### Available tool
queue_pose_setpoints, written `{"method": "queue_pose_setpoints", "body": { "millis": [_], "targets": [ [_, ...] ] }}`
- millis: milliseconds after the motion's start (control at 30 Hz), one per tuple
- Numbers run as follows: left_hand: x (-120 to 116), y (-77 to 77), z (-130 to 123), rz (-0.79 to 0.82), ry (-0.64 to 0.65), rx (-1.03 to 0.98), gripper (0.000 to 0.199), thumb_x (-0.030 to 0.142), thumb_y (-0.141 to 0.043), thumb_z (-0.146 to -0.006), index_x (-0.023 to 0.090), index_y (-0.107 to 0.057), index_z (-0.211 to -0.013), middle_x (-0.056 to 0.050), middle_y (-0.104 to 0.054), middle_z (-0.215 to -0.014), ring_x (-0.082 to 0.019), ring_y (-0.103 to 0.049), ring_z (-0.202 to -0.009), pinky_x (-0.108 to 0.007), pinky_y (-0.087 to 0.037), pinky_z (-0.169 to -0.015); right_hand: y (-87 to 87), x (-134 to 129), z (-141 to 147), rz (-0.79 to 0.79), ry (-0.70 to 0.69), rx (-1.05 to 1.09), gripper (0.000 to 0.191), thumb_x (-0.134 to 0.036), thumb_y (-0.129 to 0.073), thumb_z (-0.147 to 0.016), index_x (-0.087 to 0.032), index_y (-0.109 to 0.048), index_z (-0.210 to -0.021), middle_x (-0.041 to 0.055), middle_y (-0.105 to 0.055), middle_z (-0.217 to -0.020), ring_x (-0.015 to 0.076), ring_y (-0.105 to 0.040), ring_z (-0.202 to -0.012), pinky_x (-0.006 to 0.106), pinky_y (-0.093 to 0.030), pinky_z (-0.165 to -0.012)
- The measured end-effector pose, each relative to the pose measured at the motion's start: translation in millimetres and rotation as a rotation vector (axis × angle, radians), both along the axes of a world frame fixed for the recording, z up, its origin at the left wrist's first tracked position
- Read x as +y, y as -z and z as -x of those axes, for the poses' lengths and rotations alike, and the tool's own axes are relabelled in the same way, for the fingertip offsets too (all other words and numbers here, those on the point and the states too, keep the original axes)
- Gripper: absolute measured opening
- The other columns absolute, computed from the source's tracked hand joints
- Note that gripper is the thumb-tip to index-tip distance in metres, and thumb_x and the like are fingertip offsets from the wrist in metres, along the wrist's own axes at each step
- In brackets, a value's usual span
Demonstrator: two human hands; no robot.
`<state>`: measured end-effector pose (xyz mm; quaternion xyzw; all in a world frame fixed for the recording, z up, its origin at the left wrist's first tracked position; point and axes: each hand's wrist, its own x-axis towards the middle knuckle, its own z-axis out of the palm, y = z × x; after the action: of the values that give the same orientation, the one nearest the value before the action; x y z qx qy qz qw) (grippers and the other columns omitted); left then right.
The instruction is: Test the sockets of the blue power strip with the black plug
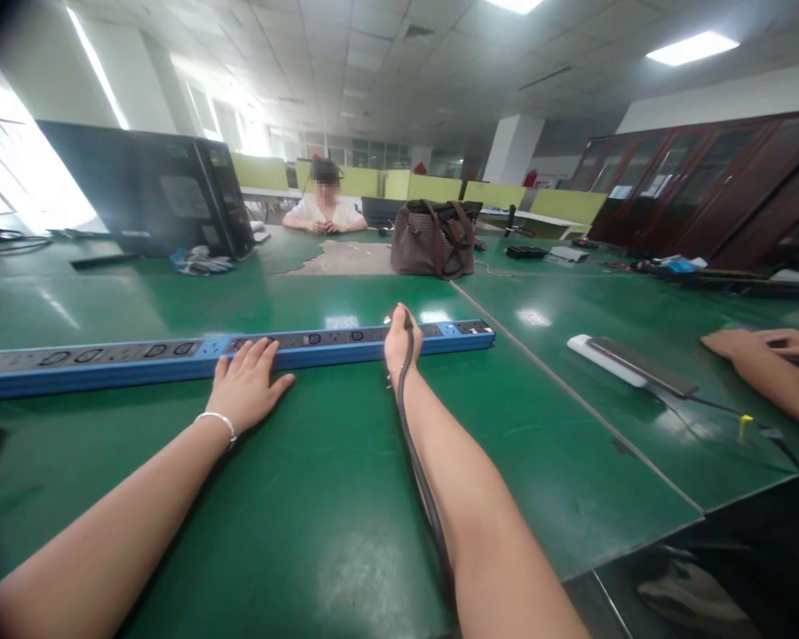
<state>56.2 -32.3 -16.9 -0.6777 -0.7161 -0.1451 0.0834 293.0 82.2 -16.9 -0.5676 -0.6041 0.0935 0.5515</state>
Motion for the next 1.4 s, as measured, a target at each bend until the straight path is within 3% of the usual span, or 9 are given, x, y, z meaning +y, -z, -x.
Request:
{"method": "queue_pose_setpoints", "body": {
  "millis": [100, 367, 500, 667, 867, 1100, 1400],
  "targets": [
    [0, -3.1, -1, -0.027, -0.012, -0.012, 0.059, 0.048, -0.032, -0.086, 0.019, -0.035, -0.137, -0.009, -0.034, -0.146, -0.028, -0.025, -0.135, -0.054, -0.017, -0.108, -3.8, 1, -5, -0.014, -0.005, 0.271, 0.057, -0.055, -0.029, -0.087, -0.015, -0.064, -0.107, 0.0109, -0.067, -0.107, 0.0211, -0.06, -0.102, 0.033, -0.043, -0.089],
    [2, -2.1, 2, -0.049, -0.01, -0.021, 0.054, 0.039, -0.037, -0.084, 0.02, -0.038, -0.135, -0.008, -0.038, -0.144, -0.027, -0.03, -0.133, -0.054, -0.019, -0.108, -3.6, -1, -7, -0.046, -0.133, 0.555, 0.047, -0.052, -0.045, -0.08, -0.013, -0.067, -0.092, 0.0091, -0.07, -0.093, 0.0193, -0.064, -0.087, 0.032, -0.047, -0.08],
    [4, 0.8, -1, -0.097, -0.027, -0.06, 0.052, 0.029, -0.037, -0.083, 0.016, -0.038, -0.134, -0.01, -0.042, -0.141, -0.025, -0.032, -0.132, -0.053, -0.019, -0.108, -10.8, -15, 11, -0.031, -0.255, 0.388, 0.043, -0.051, -0.046, -0.081, -0.016, -0.068, -0.093, 0.0072, -0.071, -0.093, 0.018, -0.064, -0.089, 0.031, -0.046, -0.084],
    [5, -3.3, -1, -0.142, -0.055, -0.156, 0.049, 0.019, -0.038, -0.081, 0.011, -0.04, -0.129, -0.015, -0.054, -0.128, -0.024, -0.043, -0.125, -0.047, -0.023, -0.108, -24.7, -41, 73, 0.088, -0.432, -0.015, 0.041, -0.051, -0.041, -0.086, -0.024, -0.067, -0.102, 0.0029, -0.069, -0.104, 0.0168, -0.06, -0.102, 0.029, -0.042, -0.091],
    [6, -5.2, 5, -0.145, -0.044, -0.227, 0.047, 0.018, -0.04, -0.079, 0.011, -0.042, -0.126, -0.013, -0.058, -0.124, -0.022, -0.048, -0.12, -0.043, -0.024, -0.108, -30.7, -44, 141, 0.287, -0.252, -0.336, 0.04, -0.048, -0.033, -0.091, -0.027, -0.063, -0.109, 0.0038, -0.067, -0.111, 0.0212, -0.055, -0.111, 0.05, -0.016, -0.107],
    [7, -4.6, 7, -0.162, -0.024, -0.231, 0.046, 0.018, -0.041, -0.078, 0.011, -0.044, -0.123, -0.014, -0.059, -0.122, -0.023, -0.05, -0.118, -0.043, -0.025, -0.107, -20.5, -47, 157, 0.211, -0.115, -0.386, 0.043, -0.045, -0.032, -0.091, -0.02, -0.06, -0.114, 0.008, -0.069, -0.104, 0.0204, -0.057, -0.107, 0.043, -0.021, -0.105],
    [11, -6.1, 9, -0.196, -0.028, -0.245, 0.042, 0.018, -0.04, -0.078, 0.013, -0.049, -0.119, -0.011, -0.063, -0.116, -0.022, -0.053, -0.114, -0.039, -0.029, -0.103, -19.2, -49, 157, 0.147, -0.101, -0.401, 0.038, -0.038, -0.037, -0.09, -0.017, -0.062, -0.11, 0.0093, -0.07, -0.097, 0.0184, -0.062, -0.096, 0.033, -0.03, -0.097]
  ]
}}
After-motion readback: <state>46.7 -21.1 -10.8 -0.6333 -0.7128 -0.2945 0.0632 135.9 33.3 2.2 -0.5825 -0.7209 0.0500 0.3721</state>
